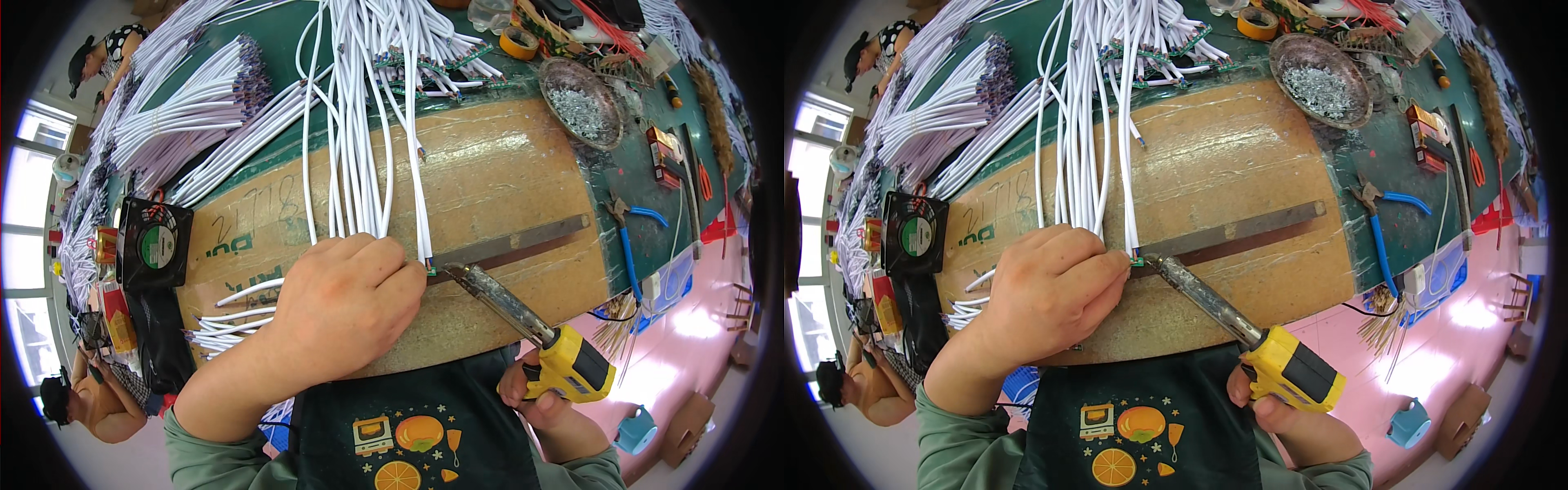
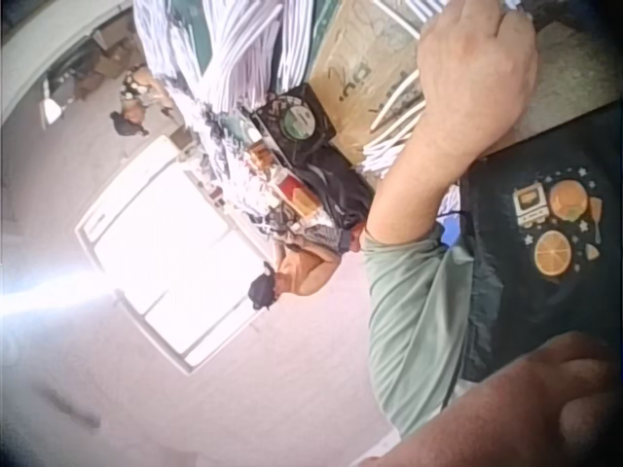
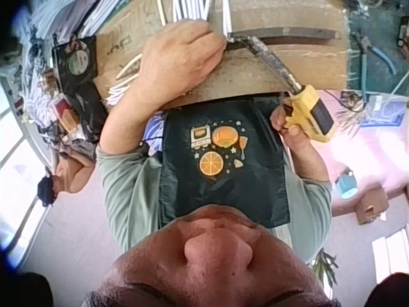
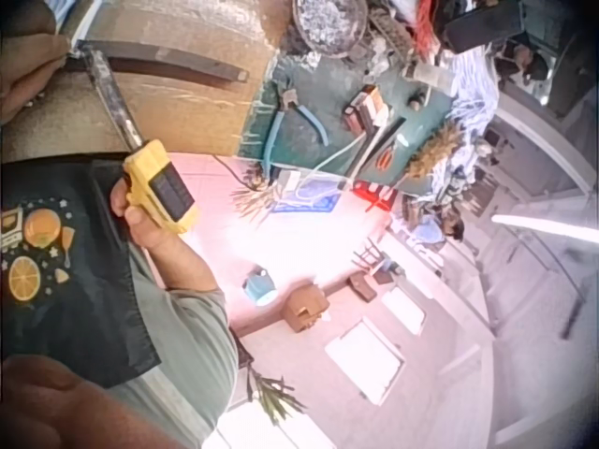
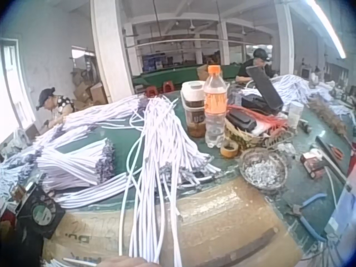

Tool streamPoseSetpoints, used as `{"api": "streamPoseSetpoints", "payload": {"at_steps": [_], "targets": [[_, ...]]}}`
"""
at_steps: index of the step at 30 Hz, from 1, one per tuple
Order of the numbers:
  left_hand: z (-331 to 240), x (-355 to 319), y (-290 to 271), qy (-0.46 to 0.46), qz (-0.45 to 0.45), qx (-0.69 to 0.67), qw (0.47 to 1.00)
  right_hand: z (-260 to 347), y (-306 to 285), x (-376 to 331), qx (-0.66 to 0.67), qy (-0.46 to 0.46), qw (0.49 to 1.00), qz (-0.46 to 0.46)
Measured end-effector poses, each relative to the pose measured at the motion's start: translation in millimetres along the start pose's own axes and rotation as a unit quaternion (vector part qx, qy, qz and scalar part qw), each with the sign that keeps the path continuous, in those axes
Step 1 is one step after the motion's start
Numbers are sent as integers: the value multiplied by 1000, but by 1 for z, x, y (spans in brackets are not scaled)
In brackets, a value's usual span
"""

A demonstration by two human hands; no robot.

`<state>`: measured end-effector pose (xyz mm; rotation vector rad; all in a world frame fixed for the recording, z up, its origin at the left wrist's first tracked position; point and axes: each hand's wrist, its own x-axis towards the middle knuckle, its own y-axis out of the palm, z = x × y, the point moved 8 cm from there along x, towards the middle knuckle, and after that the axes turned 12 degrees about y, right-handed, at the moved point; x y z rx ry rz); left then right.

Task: The person aligns white cables attached to small circuit boards along a workbench and solders the wire connections using a handheld soldering gun.

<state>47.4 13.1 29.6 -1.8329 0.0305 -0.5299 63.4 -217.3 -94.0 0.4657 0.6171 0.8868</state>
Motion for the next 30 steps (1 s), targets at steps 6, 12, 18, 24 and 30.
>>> {"api": "streamPoseSetpoints", "payload": {"at_steps": [6, 12, 18, 24, 30], "targets": [[-1, 0, 0, 0, 2, 2, 1000, 0, -3, 0, 6, -1, 1000, 3], [-1, 0, 1, -3, 4, 1, 1000, -2, -4, -1, -2, 7, 1000, 11], [-1, 1, -1, -9, 3, 1, 1000, 4, -3, 0, -4, 0, 1000, 0], [3, -3, -18, -66, -66, -73, 993, 17, -2, 3, 17, -22, 1000, -12], [2, -37, -42, -104, -42, -37, 993, 31, -1, 7, -20, -72, 997, -10]]}}
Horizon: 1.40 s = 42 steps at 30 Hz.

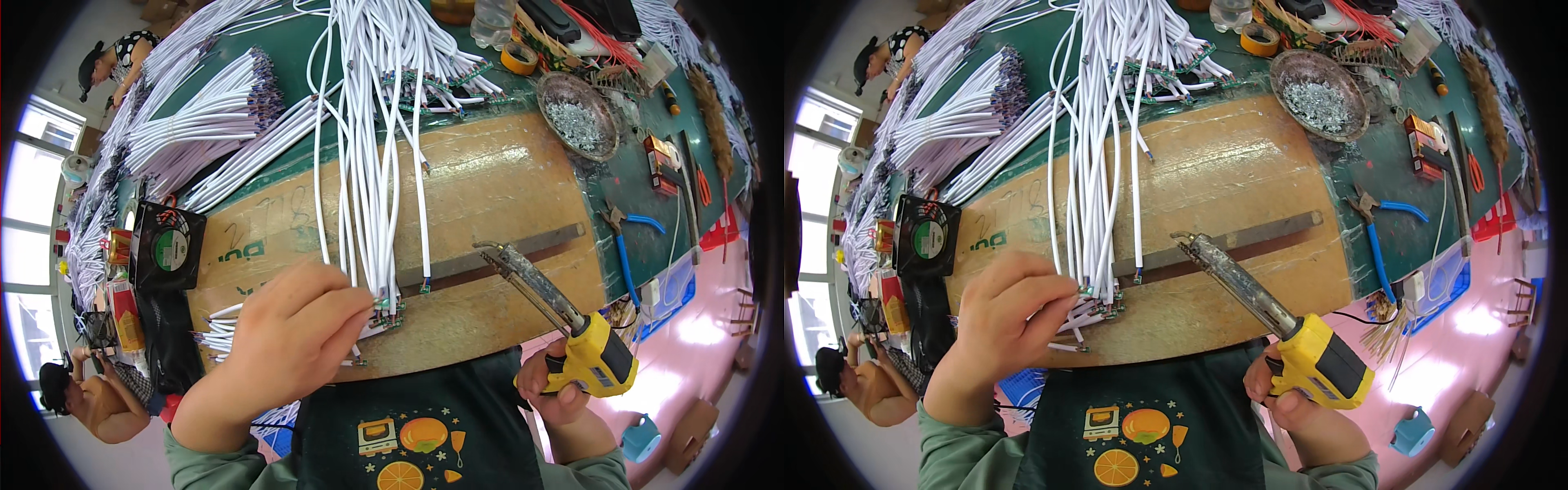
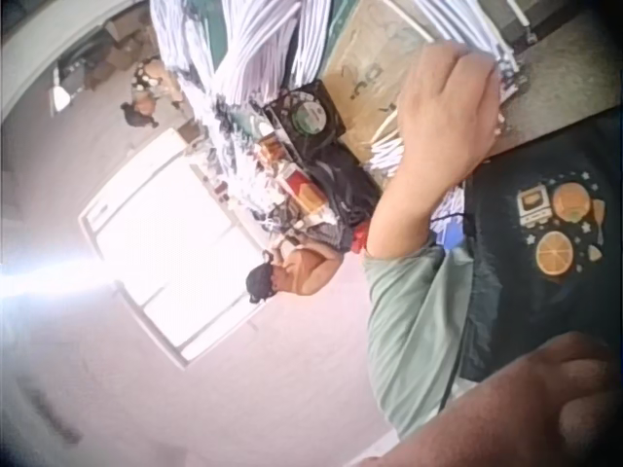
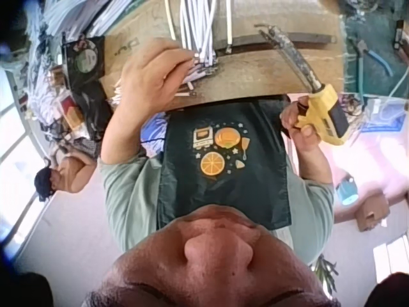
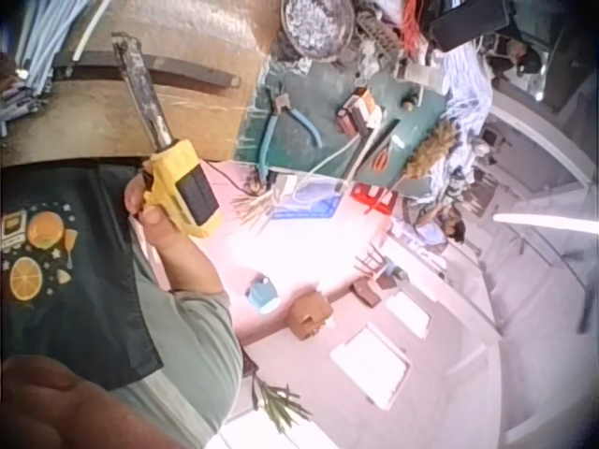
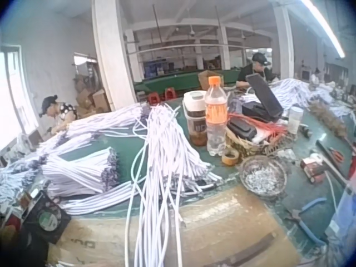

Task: The person aligns white cables attached to small circuit boards along a workbench and solders the wire connections using a handheld soldering gun.

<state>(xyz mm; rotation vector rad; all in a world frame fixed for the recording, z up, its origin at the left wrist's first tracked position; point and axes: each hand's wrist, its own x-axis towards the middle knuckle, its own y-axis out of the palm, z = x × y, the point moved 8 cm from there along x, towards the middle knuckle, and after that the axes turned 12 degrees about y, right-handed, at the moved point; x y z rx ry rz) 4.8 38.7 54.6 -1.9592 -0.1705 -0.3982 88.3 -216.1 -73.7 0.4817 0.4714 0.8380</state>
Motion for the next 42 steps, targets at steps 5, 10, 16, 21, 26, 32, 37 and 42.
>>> {"api": "streamPoseSetpoints", "payload": {"at_steps": [5, 10, 16, 21, 26, 32, 37, 42], "targets": [[9, -23, 17, 16, 69, 14, 997, 2, 1, 3, 42, 15, 999, 4], [43, -13, 4, -37, 16, -20, 999, 16, 8, 16, 19, -1, 1000, 20], [153, 22, -10, -107, -112, 130, 979, 25, 3, 32, 16, -27, 999, -11], [200, 38, 5, -178, -63, 193, 963, 28, 5, 47, -15, -69, 997, -44], [203, 32, -5, -227, -63, 165, 958, 26, 3, 49, 36, -45, 998, -13], [79, 41, -30, -126, -2, 295, 947, 25, -1, 47, 53, -40, 998, -17], [-2, 16, -10, -75, 80, 150, 983, 24, 25, 54, 11, -41, 999, -6], [-14, 2, 28, -77, 110, 1, 991, 15, 59, 68, 46, -2, 999, 9]]}}
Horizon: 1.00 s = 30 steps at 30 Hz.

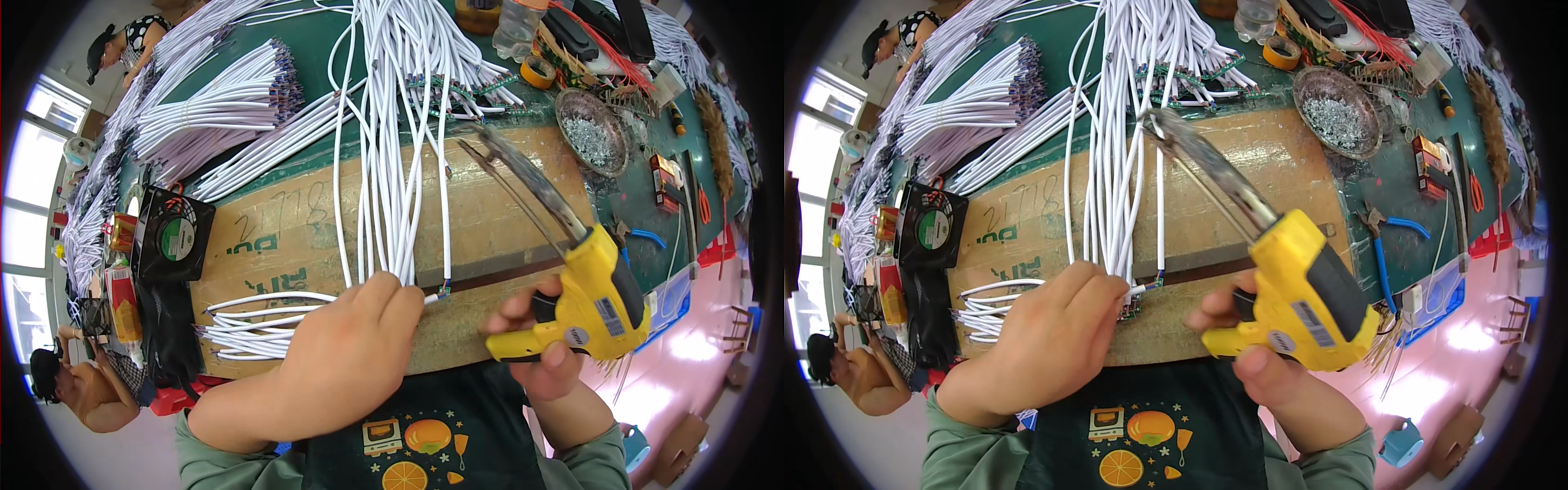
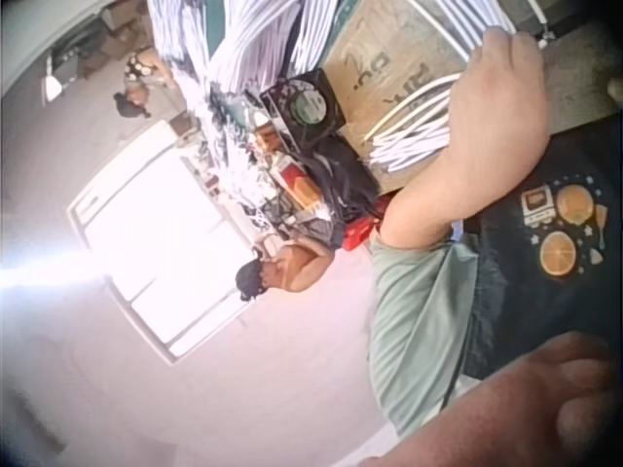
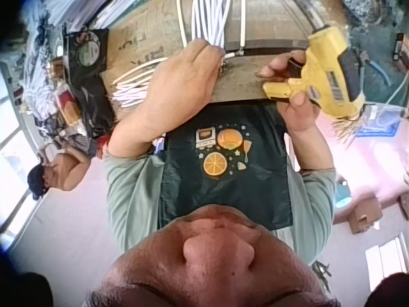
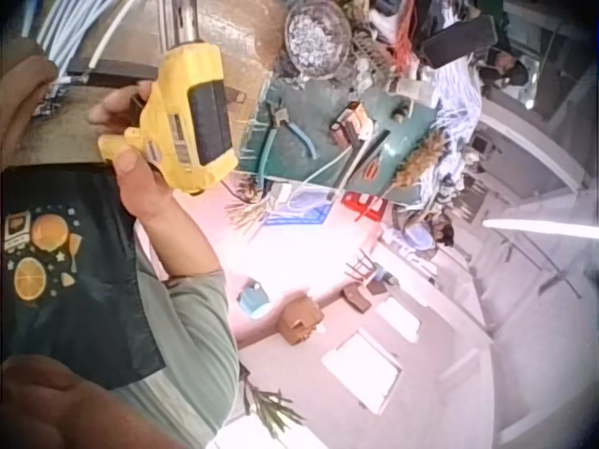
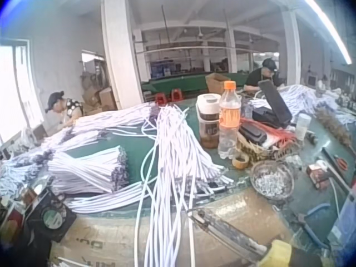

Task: The person aligns white cables attached to small circuit boards along a workbench and solders the wire connections using a handheld soldering gun.

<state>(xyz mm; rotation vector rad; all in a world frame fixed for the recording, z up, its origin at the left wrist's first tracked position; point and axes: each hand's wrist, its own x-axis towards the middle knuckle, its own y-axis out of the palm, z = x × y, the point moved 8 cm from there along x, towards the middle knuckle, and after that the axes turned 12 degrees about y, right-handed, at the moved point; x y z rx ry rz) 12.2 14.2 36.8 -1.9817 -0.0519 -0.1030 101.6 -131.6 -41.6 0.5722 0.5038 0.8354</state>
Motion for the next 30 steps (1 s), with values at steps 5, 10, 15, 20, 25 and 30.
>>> {"api": "streamPoseSetpoints", "payload": {"at_steps": [5, 10, 15, 20, 25, 30], "targets": [[13, -1, 10, 10, -63, -8, 998, -8, 25, 21, -19, -18, 989, 144], [17, -2, 13, 4, -49, -7, 999, -11, 24, 25, -43, -40, 989, 135], [17, -2, 14, 31, -87, 1, 996, -10, 23, 25, -60, -57, 987, 139], [15, 0, 15, 43, -98, 4, 994, -10, 25, 26, -63, -54, 986, 146], [14, 3, 15, 51, -105, -5, 993, -11, 23, 26, -55, -53, 987, 139], [14, 4, 16, 53, -102, -11, 993, -11, 25, 26, -54, -55, 987, 142]]}}
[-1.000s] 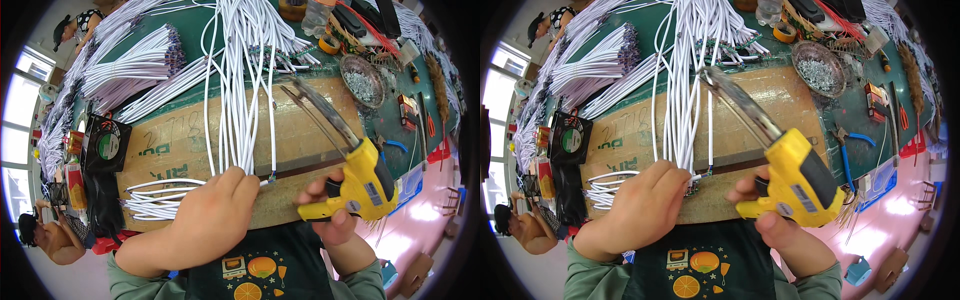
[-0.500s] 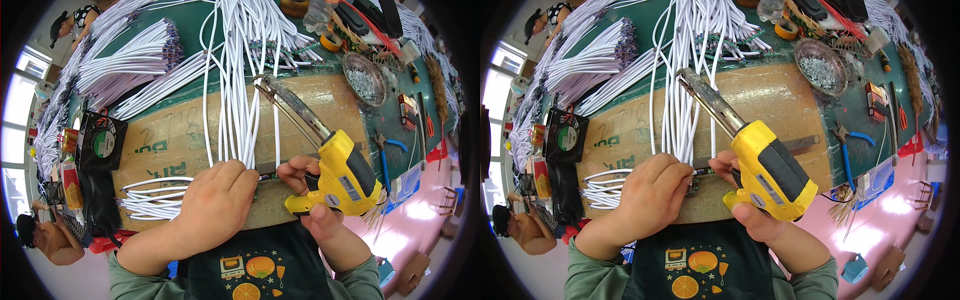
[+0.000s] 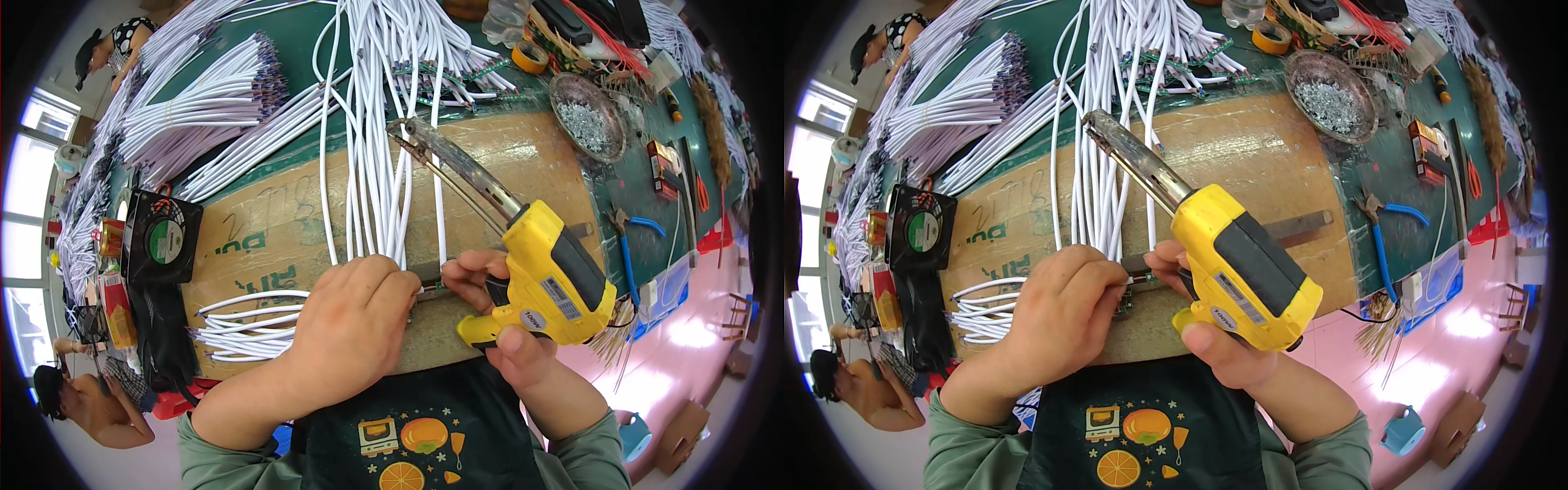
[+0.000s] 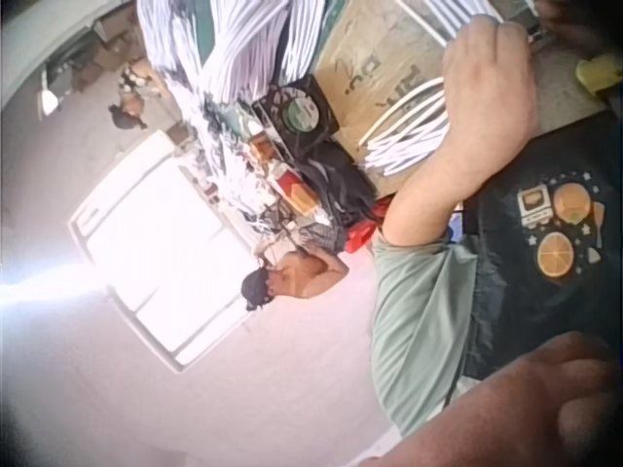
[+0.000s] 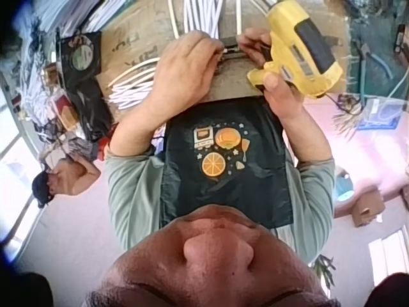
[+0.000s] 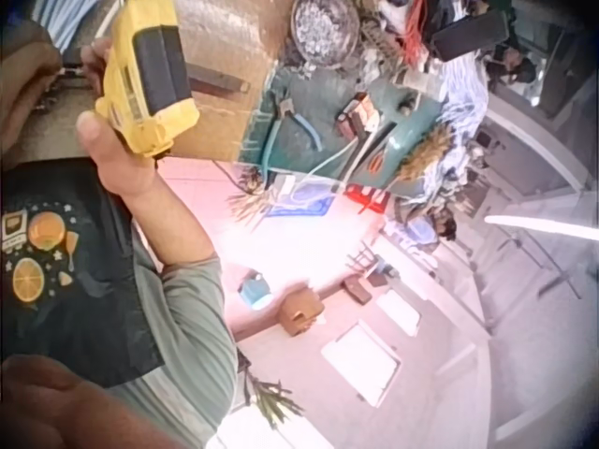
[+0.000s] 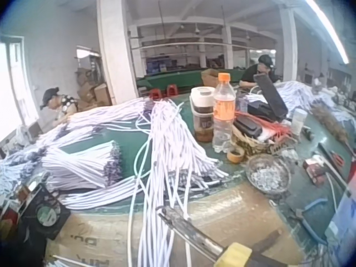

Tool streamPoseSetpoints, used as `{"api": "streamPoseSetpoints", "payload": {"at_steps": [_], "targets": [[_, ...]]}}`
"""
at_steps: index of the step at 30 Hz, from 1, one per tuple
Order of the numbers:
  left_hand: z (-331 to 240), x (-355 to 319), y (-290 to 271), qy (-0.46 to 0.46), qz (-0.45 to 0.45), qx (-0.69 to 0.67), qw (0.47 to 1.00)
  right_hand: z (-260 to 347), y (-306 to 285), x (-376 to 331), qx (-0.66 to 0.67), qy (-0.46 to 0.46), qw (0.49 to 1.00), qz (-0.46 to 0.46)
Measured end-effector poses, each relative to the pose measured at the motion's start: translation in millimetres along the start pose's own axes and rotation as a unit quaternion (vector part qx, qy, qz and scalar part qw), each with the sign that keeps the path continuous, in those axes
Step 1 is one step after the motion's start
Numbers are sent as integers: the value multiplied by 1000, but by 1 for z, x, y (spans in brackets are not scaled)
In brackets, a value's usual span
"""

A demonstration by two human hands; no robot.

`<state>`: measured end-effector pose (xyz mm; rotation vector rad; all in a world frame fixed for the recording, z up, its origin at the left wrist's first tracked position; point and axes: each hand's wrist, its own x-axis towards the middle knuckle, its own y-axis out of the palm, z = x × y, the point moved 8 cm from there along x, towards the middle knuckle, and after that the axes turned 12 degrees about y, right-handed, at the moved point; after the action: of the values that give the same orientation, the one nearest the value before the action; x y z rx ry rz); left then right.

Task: The person aligns white cables attached to small circuit boards along a workbench and solders the wire connections using a handheld soldering gun.

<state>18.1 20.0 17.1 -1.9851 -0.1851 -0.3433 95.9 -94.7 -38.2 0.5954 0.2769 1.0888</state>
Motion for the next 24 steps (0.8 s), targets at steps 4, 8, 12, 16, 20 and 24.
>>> {"api": "streamPoseSetpoints", "payload": {"at_steps": [4, 8, 12, 16, 20, 24], "targets": [[-1, 2, 1, 21, 19, 29, 999, -1, -4, 0, 3, 39, 996, -86], [-1, 4, 3, 20, 41, 37, 998, -3, -6, -1, -3, 34, 996, -86], [-1, 6, 5, 20, 54, 48, 997, -2, -6, 1, -9, 43, 996, -84], [-3, 9, 4, 8, 53, 34, 998, -3, -7, 0, -14, 56, 994, -98], [2, 9, 6, -4, 40, 9, 999, -4, -8, 0, -17, 57, 994, -94], [2, 9, 2, -1, 10, -20, 1000, -5, -6, 1, -4, 63, 993, -100]]}}
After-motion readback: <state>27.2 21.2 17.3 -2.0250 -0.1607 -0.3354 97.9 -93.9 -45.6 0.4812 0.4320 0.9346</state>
